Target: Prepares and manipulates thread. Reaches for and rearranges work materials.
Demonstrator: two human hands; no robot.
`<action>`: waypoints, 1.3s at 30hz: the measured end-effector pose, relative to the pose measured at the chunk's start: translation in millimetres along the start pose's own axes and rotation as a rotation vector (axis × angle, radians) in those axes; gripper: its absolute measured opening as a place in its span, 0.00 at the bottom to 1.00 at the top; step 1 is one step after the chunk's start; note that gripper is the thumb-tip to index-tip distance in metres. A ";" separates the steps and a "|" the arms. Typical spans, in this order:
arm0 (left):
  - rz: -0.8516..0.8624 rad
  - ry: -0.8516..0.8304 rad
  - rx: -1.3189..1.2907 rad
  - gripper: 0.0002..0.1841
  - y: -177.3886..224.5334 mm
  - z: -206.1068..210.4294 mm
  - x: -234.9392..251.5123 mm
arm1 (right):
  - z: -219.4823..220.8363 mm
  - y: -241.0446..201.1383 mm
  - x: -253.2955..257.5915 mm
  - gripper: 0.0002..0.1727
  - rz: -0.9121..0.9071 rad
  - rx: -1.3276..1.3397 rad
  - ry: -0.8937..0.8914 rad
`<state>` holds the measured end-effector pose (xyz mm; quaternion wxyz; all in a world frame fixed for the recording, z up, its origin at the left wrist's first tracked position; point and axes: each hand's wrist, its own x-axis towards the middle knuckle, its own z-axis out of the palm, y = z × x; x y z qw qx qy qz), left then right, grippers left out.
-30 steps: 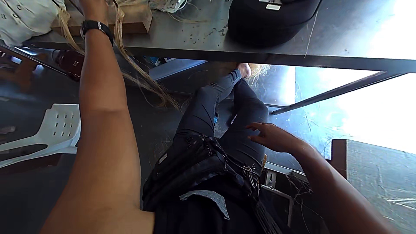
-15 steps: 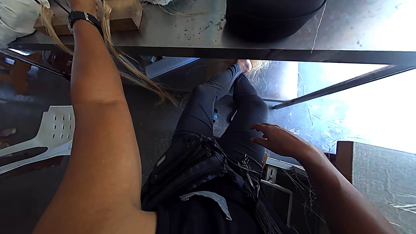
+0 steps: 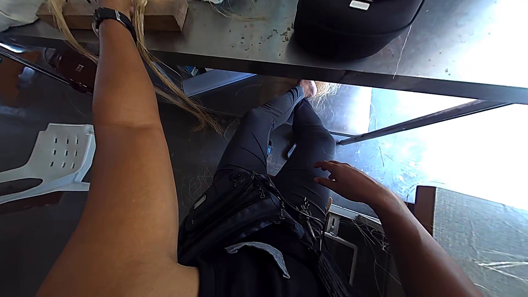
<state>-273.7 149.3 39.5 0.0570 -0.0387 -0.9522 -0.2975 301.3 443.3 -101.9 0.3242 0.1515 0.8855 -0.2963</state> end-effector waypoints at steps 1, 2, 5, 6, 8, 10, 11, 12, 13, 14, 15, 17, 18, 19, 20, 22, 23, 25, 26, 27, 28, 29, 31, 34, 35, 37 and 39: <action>0.029 -0.006 -0.013 0.15 -4.7 5.0 8.0 | 0.2 0.1 0.1 0.30 0.000 -0.003 0.002; 0.046 -0.016 -0.004 0.13 -6.5 7.1 10.3 | 0.2 0.1 0.2 0.30 0.000 -0.003 0.003; 0.054 -0.018 -0.010 0.07 -15.6 12.4 12.6 | 1.3 0.5 0.6 0.30 -0.005 -0.002 0.006; 0.038 -0.016 -0.036 0.08 -19.4 12.5 10.4 | 1.5 0.2 0.5 0.30 -0.005 -0.005 0.005; 0.007 -0.027 -0.076 0.14 -30.6 10.2 0.4 | 1.1 -0.1 0.2 0.30 -0.009 -0.012 0.004; 0.028 -0.022 -0.140 0.19 -46.1 7.5 -23.3 | 0.6 -0.1 -0.1 0.30 -0.014 -0.013 0.006; 0.063 -0.022 -0.167 0.20 -57.1 7.7 -40.6 | 0.3 -0.2 0.1 0.30 -0.016 -0.016 0.005; 0.106 -0.028 -0.169 0.21 -69.5 8.5 -61.1 | -0.5 -0.4 0.2 0.30 -0.017 -0.019 0.003; 0.144 -0.035 -0.150 0.22 -85.0 10.4 -82.6 | -1.1 -0.4 0.6 0.30 -0.018 -0.024 0.002; 0.166 -0.045 -0.128 0.23 -103.7 13.5 -105.7 | -1.6 -0.9 0.9 0.30 -0.017 -0.025 0.002; 0.169 -0.057 -0.116 0.25 -126.4 18.0 -129.4 | -1.9 -1.0 1.1 0.30 -0.016 -0.025 0.004; 0.091 -0.078 -0.154 0.25 -186.3 33.3 -177.5 | -1.1 -0.3 1.8 0.30 -0.015 -0.022 0.005; 0.007 -0.098 -0.178 0.25 -222.1 41.3 -203.6 | -0.6 0.1 2.2 0.30 -0.013 -0.027 0.002; -0.104 -0.131 -0.190 0.24 -261.2 48.1 -232.1 | -0.1 0.3 2.6 0.31 -0.014 -0.031 -0.002; -0.224 -0.179 -0.181 0.23 -303.0 52.8 -262.9 | 0.1 0.1 3.1 0.31 -0.016 -0.033 -0.007; -0.484 -0.267 -0.120 0.21 -377.8 57.8 -324.1 | 0.7 -1.3 4.4 0.31 -0.015 -0.041 -0.013; -0.601 -0.318 -0.078 0.20 -403.3 57.6 -355.7 | 0.8 -2.0 4.6 0.31 -0.013 -0.043 -0.013; -0.819 -0.453 -0.006 0.19 -425.1 53.8 -414.5 | 0.6 -1.8 5.0 0.31 -0.003 -0.049 -0.014; -0.916 -0.541 0.040 0.18 -429.2 54.6 -437.7 | 0.5 -1.6 5.4 0.31 0.000 -0.051 -0.016; -0.972 -0.650 0.127 0.19 -430.6 56.9 -454.1 | 0.7 -1.8 6.3 0.31 0.001 -0.054 -0.018; -0.958 -0.803 0.268 0.20 -426.9 59.9 -461.7 | 0.7 -2.8 6.9 0.31 0.002 -0.056 -0.021; -0.871 -0.968 0.454 0.22 -419.7 64.7 -462.1 | 0.7 -4.0 7.3 0.31 0.004 -0.059 -0.021; -0.689 -1.086 0.637 0.26 -400.5 75.6 -448.9 | -0.3 -7.3 7.6 0.31 0.013 -0.057 -0.020; -0.505 -1.031 0.521 0.25 -364.6 96.0 -397.4 | -0.9 -10.0 5.7 0.31 0.028 -0.045 -0.026; -0.423 -1.017 0.457 0.24 -348.9 105.5 -376.2 | -0.5 -9.7 4.9 0.30 0.025 -0.040 -0.027; -0.311 -0.944 0.219 0.22 -309.4 129.3 -336.3 | -1.1 -9.8 3.4 0.30 0.016 -0.026 -0.022; -0.320 -0.875 -0.072 0.21 -253.4 151.3 -304.2 | 0.4 -10.3 6.0 0.30 0.006 -0.015 -0.025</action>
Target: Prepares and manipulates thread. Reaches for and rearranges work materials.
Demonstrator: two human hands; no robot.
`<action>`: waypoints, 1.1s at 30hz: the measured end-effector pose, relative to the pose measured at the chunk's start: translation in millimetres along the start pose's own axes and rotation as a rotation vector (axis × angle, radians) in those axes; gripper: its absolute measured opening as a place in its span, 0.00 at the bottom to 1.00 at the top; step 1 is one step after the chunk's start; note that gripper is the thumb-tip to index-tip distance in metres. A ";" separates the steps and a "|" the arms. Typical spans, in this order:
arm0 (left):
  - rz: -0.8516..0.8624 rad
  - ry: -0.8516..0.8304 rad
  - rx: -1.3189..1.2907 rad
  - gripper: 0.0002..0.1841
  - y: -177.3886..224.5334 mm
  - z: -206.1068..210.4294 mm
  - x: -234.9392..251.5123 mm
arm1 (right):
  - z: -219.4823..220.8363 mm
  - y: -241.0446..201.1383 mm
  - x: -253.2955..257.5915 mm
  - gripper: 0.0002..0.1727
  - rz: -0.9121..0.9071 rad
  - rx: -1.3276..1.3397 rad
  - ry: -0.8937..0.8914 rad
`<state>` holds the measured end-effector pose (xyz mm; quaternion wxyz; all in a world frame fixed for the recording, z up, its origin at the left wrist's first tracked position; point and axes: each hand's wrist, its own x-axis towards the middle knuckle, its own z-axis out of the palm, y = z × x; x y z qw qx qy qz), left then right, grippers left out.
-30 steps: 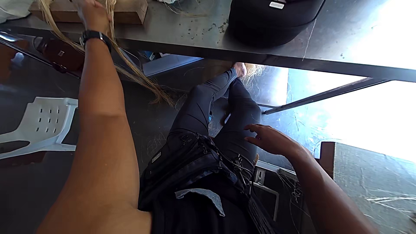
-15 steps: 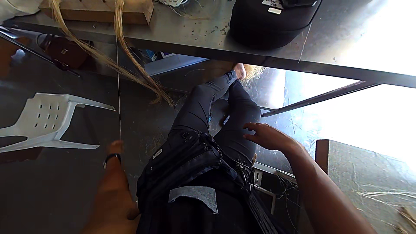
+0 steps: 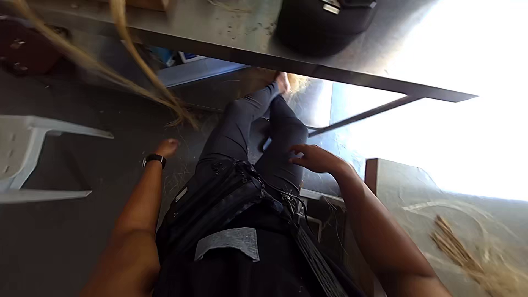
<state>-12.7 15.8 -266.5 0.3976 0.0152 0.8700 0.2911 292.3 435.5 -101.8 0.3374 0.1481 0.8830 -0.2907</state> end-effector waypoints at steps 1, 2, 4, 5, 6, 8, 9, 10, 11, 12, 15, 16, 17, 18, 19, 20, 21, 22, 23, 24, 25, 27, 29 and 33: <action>0.081 0.006 -0.080 0.21 37.2 3.7 4.9 | 2.1 1.0 1.4 0.29 -0.009 0.009 0.014; 0.192 0.008 -0.112 0.22 76.5 11.1 5.9 | 3.5 2.5 0.9 0.29 -0.017 0.024 0.039; 0.473 0.016 -0.038 0.24 151.7 32.4 -4.6 | 2.8 4.2 -5.7 0.28 -0.064 0.072 0.107; 0.628 0.039 0.051 0.25 184.5 46.0 -14.5 | 0.1 3.7 -11.3 0.27 -0.113 0.099 0.151; 0.768 0.074 0.160 0.26 211.1 62.9 -24.7 | -3.3 3.3 -17.4 0.26 -0.167 0.114 0.207; 0.977 0.121 0.379 0.29 240.1 106.3 -40.5 | -14.8 -1.0 -35.7 0.24 -0.246 0.129 0.319; 1.051 0.121 0.489 0.29 241.7 130.7 -45.0 | -22.3 -4.4 -48.6 0.24 -0.269 0.137 0.370; 1.096 0.107 0.611 0.28 237.4 153.2 -47.8 | -30.1 -7.8 -63.2 0.23 -0.283 0.152 0.420; 1.131 0.079 0.733 0.25 230.1 171.0 -46.8 | -37.0 -9.8 -79.3 0.22 -0.294 0.174 0.469; 1.144 0.056 0.862 0.21 223.2 181.8 -44.9 | -42.0 -10.0 -97.0 0.22 -0.299 0.200 0.518; 1.164 0.016 1.022 0.14 219.3 182.6 -41.3 | -41.0 4.1 -159.2 0.22 -0.309 0.271 0.642; 1.184 0.008 0.990 0.15 221.8 179.9 -42.1 | -36.3 13.5 -182.1 0.22 -0.291 0.283 0.678; 1.197 0.002 0.960 0.16 223.8 178.9 -42.8 | -29.5 23.4 -206.2 0.23 -0.240 0.291 0.711; 1.208 -0.002 0.947 0.17 224.7 179.4 -42.7 | -20.4 33.0 -230.3 0.23 -0.155 0.294 0.746; 1.217 -0.005 0.948 0.17 225.1 181.3 -42.1 | -9.1 41.9 -253.0 0.24 -0.051 0.289 0.782; 1.219 -0.010 0.961 0.16 225.5 183.7 -42.4 | 2.8 48.5 -273.8 0.24 0.078 0.288 0.809; 1.212 -0.018 0.979 0.16 226.7 186.4 -44.1 | 14.5 52.4 -291.6 0.24 0.218 0.290 0.824; 1.201 -0.031 1.000 0.15 228.9 188.8 -47.3 | 26.8 55.5 -305.0 0.24 0.353 0.295 0.830; 1.182 -0.053 1.017 0.15 231.6 191.1 -50.9 | 40.2 58.9 -314.5 0.24 0.455 0.309 0.826; 1.160 -0.094 1.023 0.16 235.0 192.9 -54.8 | 53.7 61.8 -321.0 0.25 0.519 0.325 0.812; 1.130 -0.158 1.013 0.17 240.5 193.9 -60.5 | 65.7 64.3 -325.3 0.25 0.553 0.351 0.780; 1.048 -0.367 0.940 0.18 261.1 194.6 -77.0 | 84.8 69.5 -330.2 0.25 0.552 0.412 0.718; 0.927 -0.648 0.783 0.19 288.4 195.9 -101.9 | 95.0 74.8 -333.6 0.25 0.532 0.448 0.713; 0.813 -0.993 0.452 0.25 339.0 213.2 -170.2 | 91.9 80.2 -337.7 0.26 0.546 0.414 0.794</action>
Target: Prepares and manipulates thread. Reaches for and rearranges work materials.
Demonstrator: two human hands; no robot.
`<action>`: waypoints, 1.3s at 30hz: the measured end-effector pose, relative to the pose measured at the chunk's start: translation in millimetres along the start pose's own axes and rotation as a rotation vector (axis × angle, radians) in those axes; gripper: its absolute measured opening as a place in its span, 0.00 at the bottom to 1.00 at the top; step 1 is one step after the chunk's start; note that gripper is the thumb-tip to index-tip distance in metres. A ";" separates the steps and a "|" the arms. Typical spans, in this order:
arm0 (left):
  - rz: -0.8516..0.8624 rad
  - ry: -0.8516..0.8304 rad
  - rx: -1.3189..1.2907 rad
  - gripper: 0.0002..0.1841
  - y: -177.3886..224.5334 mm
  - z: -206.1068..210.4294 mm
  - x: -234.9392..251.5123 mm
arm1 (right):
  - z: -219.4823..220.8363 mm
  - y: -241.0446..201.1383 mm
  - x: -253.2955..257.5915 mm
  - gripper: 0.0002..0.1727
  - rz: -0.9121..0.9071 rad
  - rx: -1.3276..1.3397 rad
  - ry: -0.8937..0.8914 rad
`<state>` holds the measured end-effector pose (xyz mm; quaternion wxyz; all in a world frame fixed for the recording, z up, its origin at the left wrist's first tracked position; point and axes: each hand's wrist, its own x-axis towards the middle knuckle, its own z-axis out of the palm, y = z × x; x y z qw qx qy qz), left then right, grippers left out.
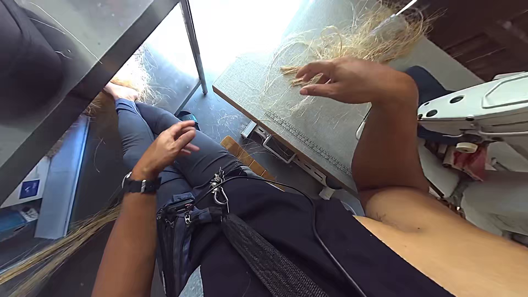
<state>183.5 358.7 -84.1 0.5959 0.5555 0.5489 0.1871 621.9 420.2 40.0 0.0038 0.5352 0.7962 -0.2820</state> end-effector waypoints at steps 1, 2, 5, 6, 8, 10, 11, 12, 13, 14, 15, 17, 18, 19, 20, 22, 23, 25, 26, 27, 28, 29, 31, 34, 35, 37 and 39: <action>0.030 -0.011 0.005 0.28 16.5 5.8 9.9 | -2.7 -1.3 -0.1 0.26 -0.010 -0.004 0.030; 0.040 -0.024 -0.003 0.31 30.8 15.0 22.1 | -5.4 -2.7 -0.4 0.26 -0.020 -0.004 0.060; -0.021 -0.153 -0.082 0.38 53.1 62.6 51.5 | -10.3 -2.6 -0.2 0.28 -0.034 0.031 0.137; -0.052 -0.227 -0.108 0.40 55.6 81.2 56.2 | -10.9 -2.3 0.0 0.28 -0.035 0.045 0.156; -0.094 -0.387 -0.169 0.40 57.7 113.3 61.0 | -13.7 -3.6 0.4 0.28 -0.030 0.047 0.175; -0.108 -0.514 -0.243 0.33 58.1 131.4 64.0 | -15.4 -3.7 1.2 0.28 -0.030 0.052 0.183; -0.111 -0.565 -0.274 0.28 59.6 134.8 65.8 | -15.6 -1.9 1.7 0.28 -0.034 0.061 0.190; -0.111 -0.612 -0.283 0.25 63.1 135.4 67.2 | -16.3 -0.3 2.1 0.28 -0.035 0.066 0.197; -0.101 -0.628 -0.286 0.22 67.6 135.0 67.8 | -17.4 1.5 3.1 0.28 -0.036 0.064 0.204; -0.073 -0.621 -0.293 0.20 71.4 134.1 67.4 | -17.9 3.7 4.2 0.29 -0.038 0.060 0.212; -0.025 -0.604 -0.310 0.19 74.5 132.2 66.7 | -18.8 5.8 4.7 0.29 -0.037 0.061 0.217; 0.098 -0.529 -0.334 0.18 79.8 123.7 62.6 | -20.9 10.4 3.6 0.29 -0.022 0.061 0.215; 0.148 -0.477 -0.340 0.18 82.2 115.5 59.4 | -21.7 13.2 2.6 0.29 -0.015 0.062 0.212; 0.184 -0.414 -0.346 0.18 84.7 105.0 56.0 | -22.3 16.1 1.4 0.30 -0.011 0.059 0.219; 0.206 -0.328 -0.360 0.18 88.0 93.0 53.3 | -23.5 18.3 0.1 0.30 -0.005 0.059 0.231; 0.238 -0.145 -0.427 0.18 94.5 64.9 56.2 | -27.7 22.5 -1.9 0.29 0.028 0.068 0.251; 0.258 -0.070 -0.478 0.19 97.4 49.7 61.4 | -29.6 25.0 -3.3 0.28 0.055 0.084 0.257; 0.288 0.043 -0.549 0.19 101.3 25.1 62.6 | -31.4 33.5 -4.7 0.28 0.114 0.101 0.262; 0.290 0.102 -0.562 0.19 103.0 17.2 59.4 | -31.6 39.0 -4.0 0.29 0.147 0.096 0.272; 0.288 0.150 -0.560 0.20 103.0 11.1 54.2 | -32.1 44.9 -2.3 0.30 0.188 0.082 0.286; 0.279 0.182 -0.546 0.21 100.8 6.0 47.0 | -32.3 51.0 -0.3 0.30 0.235 0.059 0.296; 0.276 0.203 -0.530 0.21 97.4 0.4 42.0 | -32.9 56.6 1.8 0.31 0.287 0.034 0.299; 0.284 0.232 -0.533 0.21 84.6 -15.0 38.1 | -31.2 69.2 4.8 0.32 0.371 -0.002 0.315; 0.308 0.295 -0.624 0.22 61.6 -35.1 38.0 | -28.6 78.6 5.4 0.35 0.409 -0.012 0.308; 0.303 0.317 -0.656 0.22 55.4 -38.1 38.7 | -27.9 79.4 5.1 0.35 0.395 -0.001 0.298; 0.269 0.359 -0.680 0.22 42.3 -39.9 42.5 | -28.1 77.0 4.9 0.33 0.364 0.026 0.271; 0.201 0.368 -0.636 0.19 35.2 -34.5 46.5 | -27.7 72.9 4.0 0.29 0.367 0.056 0.250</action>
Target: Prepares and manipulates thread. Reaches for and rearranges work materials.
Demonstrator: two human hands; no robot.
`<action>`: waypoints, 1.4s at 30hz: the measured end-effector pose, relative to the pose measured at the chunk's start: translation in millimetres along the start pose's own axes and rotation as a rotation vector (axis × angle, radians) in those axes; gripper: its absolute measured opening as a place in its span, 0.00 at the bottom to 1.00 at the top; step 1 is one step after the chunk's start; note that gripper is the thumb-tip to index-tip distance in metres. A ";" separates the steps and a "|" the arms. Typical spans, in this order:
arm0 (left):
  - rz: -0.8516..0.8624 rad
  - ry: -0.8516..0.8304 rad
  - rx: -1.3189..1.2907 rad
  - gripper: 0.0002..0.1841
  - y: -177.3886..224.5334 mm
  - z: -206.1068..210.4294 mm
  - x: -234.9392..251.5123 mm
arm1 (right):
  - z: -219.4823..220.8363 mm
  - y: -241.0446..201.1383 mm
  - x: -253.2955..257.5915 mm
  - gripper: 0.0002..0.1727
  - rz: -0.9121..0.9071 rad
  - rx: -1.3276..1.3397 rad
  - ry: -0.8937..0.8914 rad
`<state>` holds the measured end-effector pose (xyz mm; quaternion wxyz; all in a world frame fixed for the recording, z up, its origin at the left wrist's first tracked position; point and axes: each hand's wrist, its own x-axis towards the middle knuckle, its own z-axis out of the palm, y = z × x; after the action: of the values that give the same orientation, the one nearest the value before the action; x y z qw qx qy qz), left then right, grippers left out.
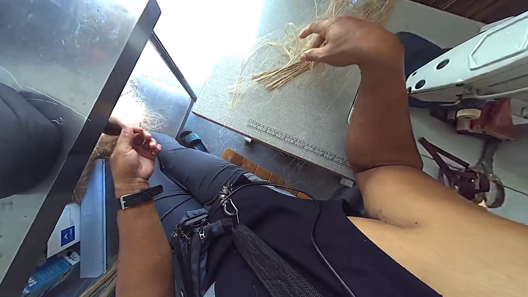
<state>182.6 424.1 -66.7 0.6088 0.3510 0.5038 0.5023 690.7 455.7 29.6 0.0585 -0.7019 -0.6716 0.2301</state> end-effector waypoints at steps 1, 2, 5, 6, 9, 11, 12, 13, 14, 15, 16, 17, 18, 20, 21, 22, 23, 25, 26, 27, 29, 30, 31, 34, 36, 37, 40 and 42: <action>-0.031 0.002 0.047 0.17 -3.5 3.4 -1.2 | 0.2 -2.2 -1.0 0.27 0.016 0.006 -0.019; -0.064 -0.007 0.095 0.15 -5.5 8.6 -3.1 | 0.7 -4.5 -2.1 0.24 0.026 0.011 -0.039; -0.086 -0.078 0.278 0.16 -2.0 33.1 -11.2 | 0.8 -12.7 -7.8 0.18 -0.043 0.068 -0.098; -0.055 -0.117 0.373 0.16 1.0 42.9 -14.8 | -0.3 -16.0 -11.2 0.17 -0.103 0.119 -0.124; 0.127 -0.279 0.723 0.19 11.4 76.2 -29.3 | -0.8 -26.5 -20.0 0.14 -0.308 0.331 -0.214; 0.241 -0.343 0.922 0.24 15.7 107.2 -31.4 | 1.6 -27.9 -20.3 0.14 -0.412 0.401 -0.256; 0.302 -0.365 1.040 0.27 15.5 123.9 -28.5 | 1.9 -27.9 -20.4 0.14 -0.430 0.399 -0.264; 0.376 -0.378 1.148 0.30 13.2 140.8 -25.5 | 0.8 -27.8 -20.8 0.14 -0.423 0.383 -0.268; 0.434 -0.391 1.237 0.31 9.4 156.2 -23.1 | -1.0 -27.3 -22.0 0.14 -0.397 0.370 -0.269; 0.490 -0.391 1.315 0.33 2.4 168.6 -20.1 | -4.0 -26.9 -24.3 0.14 -0.354 0.355 -0.270; 0.534 -0.379 1.395 0.33 -5.8 177.8 -17.1 | -8.1 -27.3 -27.8 0.14 -0.287 0.336 -0.271; 0.565 -0.359 1.470 0.31 -14.1 183.7 -13.9 | -13.0 -27.9 -32.0 0.15 -0.204 0.317 -0.259; 0.595 -0.327 1.532 0.28 -22.0 186.1 -10.3 | -18.0 -26.4 -35.9 0.17 -0.119 0.294 -0.223; 0.645 -0.277 1.572 0.20 -30.0 184.4 -4.8 | -28.9 -15.1 -41.5 0.21 0.071 0.246 -0.098; 0.661 -0.270 1.563 0.15 -30.2 180.8 -3.5 | -33.7 -4.9 -43.6 0.24 0.155 0.232 -0.002; 0.676 -0.282 1.549 0.11 -28.9 175.2 -3.2 | -37.9 6.3 -45.6 0.26 0.224 0.218 0.097; 0.684 -0.309 1.536 0.08 -25.7 168.8 -4.9 | -42.0 18.0 -46.6 0.28 0.277 0.208 0.188; 0.686 -0.369 1.479 0.06 -16.2 158.3 -5.4 | -48.7 36.6 -46.9 0.31 0.329 0.207 0.328; 0.675 -0.396 1.429 0.07 -11.6 153.2 -4.3 | -50.6 41.8 -47.7 0.30 0.331 0.199 0.389; 0.657 -0.412 1.374 0.09 -8.2 146.6 -2.1 | -52.4 45.6 -47.4 0.30 0.312 0.181 0.443; 0.607 -0.404 1.265 0.11 -5.4 128.2 2.5 | -53.6 45.1 -46.3 0.28 0.226 0.149 0.539; 0.575 -0.383 1.201 0.12 -5.8 117.3 3.4 | -52.9 40.2 -45.5 0.27 0.180 0.143 0.568; 0.536 -0.357 1.137 0.13 -7.0 106.4 3.7 | -50.9 32.6 -43.4 0.26 0.131 0.149 0.580; 0.418 -0.309 1.007 0.12 -7.8 81.7 -0.7 | -35.6 7.3 -24.3 0.24 -0.013 0.173 0.505; 0.372 -0.283 0.939 0.12 -8.5 72.8 -6.9 | -18.1 -7.1 -7.6 0.24 -0.104 0.139 0.358; 0.349 -0.269 0.899 0.12 -9.8 69.2 -10.5 | -7.7 -13.3 0.0 0.24 -0.126 0.115 0.271; 0.309 -0.217 0.805 0.09 -16.6 58.3 -18.8 | 24.1 -19.9 18.9 0.23 -0.105 0.042 0.005; 0.282 -0.155 0.783 0.09 -22.6 50.9 -20.8 | 32.3 -17.0 23.5 0.18 -0.074 0.011 -0.117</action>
<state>237.9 402.5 -69.9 0.3906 0.6581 0.5565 0.3234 662.0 472.7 1.8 0.0314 -0.6617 -0.6980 0.2719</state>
